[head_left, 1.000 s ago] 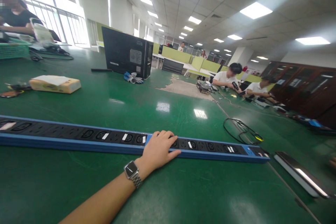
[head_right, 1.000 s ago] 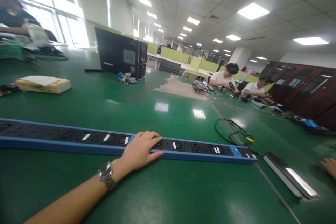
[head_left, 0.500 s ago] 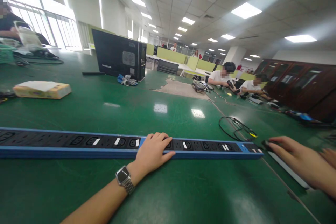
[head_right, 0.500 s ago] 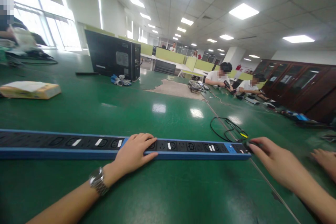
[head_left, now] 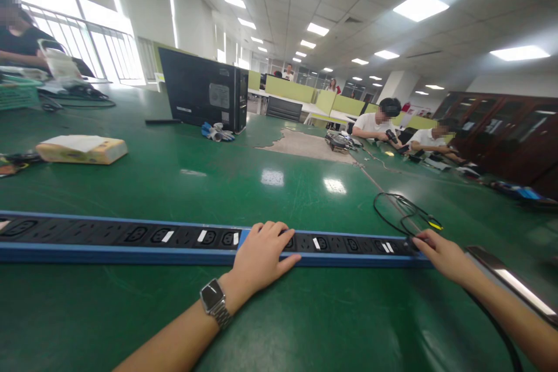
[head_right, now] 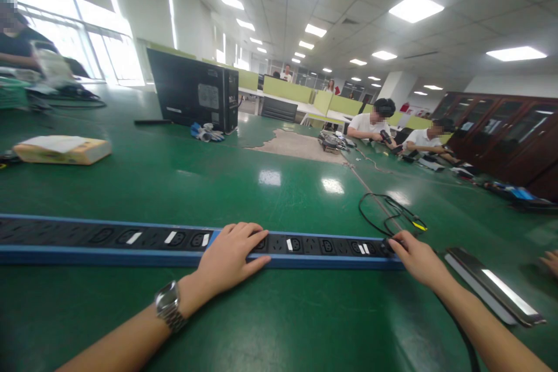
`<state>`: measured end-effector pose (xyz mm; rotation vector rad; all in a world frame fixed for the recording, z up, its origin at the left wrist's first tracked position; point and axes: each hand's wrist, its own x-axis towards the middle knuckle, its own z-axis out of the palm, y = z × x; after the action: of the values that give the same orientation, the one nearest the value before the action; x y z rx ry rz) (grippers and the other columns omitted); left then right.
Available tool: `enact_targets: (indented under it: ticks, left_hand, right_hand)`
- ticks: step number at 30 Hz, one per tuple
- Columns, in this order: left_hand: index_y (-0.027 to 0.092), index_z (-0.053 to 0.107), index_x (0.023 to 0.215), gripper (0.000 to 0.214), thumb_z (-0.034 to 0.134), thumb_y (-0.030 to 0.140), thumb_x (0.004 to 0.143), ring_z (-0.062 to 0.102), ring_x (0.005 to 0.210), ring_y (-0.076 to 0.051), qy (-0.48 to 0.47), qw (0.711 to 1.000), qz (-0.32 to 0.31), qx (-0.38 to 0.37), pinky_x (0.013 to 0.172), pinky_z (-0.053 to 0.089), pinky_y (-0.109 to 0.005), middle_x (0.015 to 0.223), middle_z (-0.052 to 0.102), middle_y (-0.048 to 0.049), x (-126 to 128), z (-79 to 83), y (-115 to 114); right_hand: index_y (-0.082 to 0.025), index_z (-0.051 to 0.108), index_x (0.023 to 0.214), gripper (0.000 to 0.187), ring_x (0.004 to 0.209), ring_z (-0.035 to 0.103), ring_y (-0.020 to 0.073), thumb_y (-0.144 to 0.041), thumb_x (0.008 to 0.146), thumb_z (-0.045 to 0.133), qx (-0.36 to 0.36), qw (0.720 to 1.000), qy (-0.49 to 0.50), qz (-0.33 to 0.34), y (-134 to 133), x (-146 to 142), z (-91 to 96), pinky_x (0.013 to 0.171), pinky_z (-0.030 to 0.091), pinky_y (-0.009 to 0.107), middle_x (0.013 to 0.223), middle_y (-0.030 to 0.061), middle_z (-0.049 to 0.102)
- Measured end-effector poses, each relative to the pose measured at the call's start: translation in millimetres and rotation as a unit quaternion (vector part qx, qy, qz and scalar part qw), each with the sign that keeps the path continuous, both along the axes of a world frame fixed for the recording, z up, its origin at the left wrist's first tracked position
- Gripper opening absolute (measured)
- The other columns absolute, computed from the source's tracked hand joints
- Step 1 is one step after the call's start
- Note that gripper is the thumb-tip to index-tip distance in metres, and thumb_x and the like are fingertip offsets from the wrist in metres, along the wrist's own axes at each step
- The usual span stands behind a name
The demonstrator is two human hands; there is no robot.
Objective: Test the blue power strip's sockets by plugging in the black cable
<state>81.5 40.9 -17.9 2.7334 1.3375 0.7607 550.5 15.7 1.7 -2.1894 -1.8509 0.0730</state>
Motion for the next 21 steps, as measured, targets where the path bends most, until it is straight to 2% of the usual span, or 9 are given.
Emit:
enact_targets:
  ticks: [4,11,17,21]
  left_hand:
    - [0.023,0.058,0.12,0.045,0.053,0.051,0.086,0.051,0.106,-0.025,-0.001,1.0,-0.001,0.003,0.094,0.037,-0.042,0.115,0.06,-0.0066,0,0.0,0]
    - [0.023,0.058,0.121,0.044,0.053,0.05,0.086,0.052,0.106,-0.025,0.005,1.0,0.002,0.001,0.094,0.037,-0.041,0.115,0.06,-0.0069,0,1.2,-2]
    - [0.025,0.058,0.12,0.043,0.055,0.05,0.085,0.052,0.105,-0.025,-0.001,1.0,0.007,-0.004,0.093,0.038,-0.041,0.115,0.06,-0.0063,-1,0.6,-3]
    - [0.025,0.058,0.12,0.043,0.056,0.05,0.085,0.052,0.106,-0.026,0.0,1.0,0.008,-0.006,0.093,0.039,-0.041,0.115,0.06,-0.0063,0,0.6,-3]
  right_hand:
    - [-0.022,0.056,0.092,0.035,0.08,0.066,0.0245,-0.051,0.084,0.037,-0.008,1.0,-0.011,-0.006,-2,0,0.3,0.072,0.047,0.033,0.086,0.0073,0.071]
    - [-0.022,0.053,0.076,0.031,0.066,0.064,0.0267,-0.049,0.083,0.041,-0.032,0.998,-0.047,-0.03,10,-1,5.7,0.062,0.042,0.034,0.065,0.0079,0.067]
    - [-0.023,0.051,0.073,0.026,0.059,0.064,0.0232,-0.045,0.083,0.042,-0.053,0.998,-0.03,0.008,12,-11,7.4,0.059,0.041,0.032,0.058,0.0041,0.066]
    - [-0.024,0.047,0.075,0.026,0.055,0.064,0.0234,-0.045,0.085,0.038,-0.08,0.997,-0.006,-0.006,11,-14,1.2,0.054,0.041,0.032,0.056,0.0039,0.065]
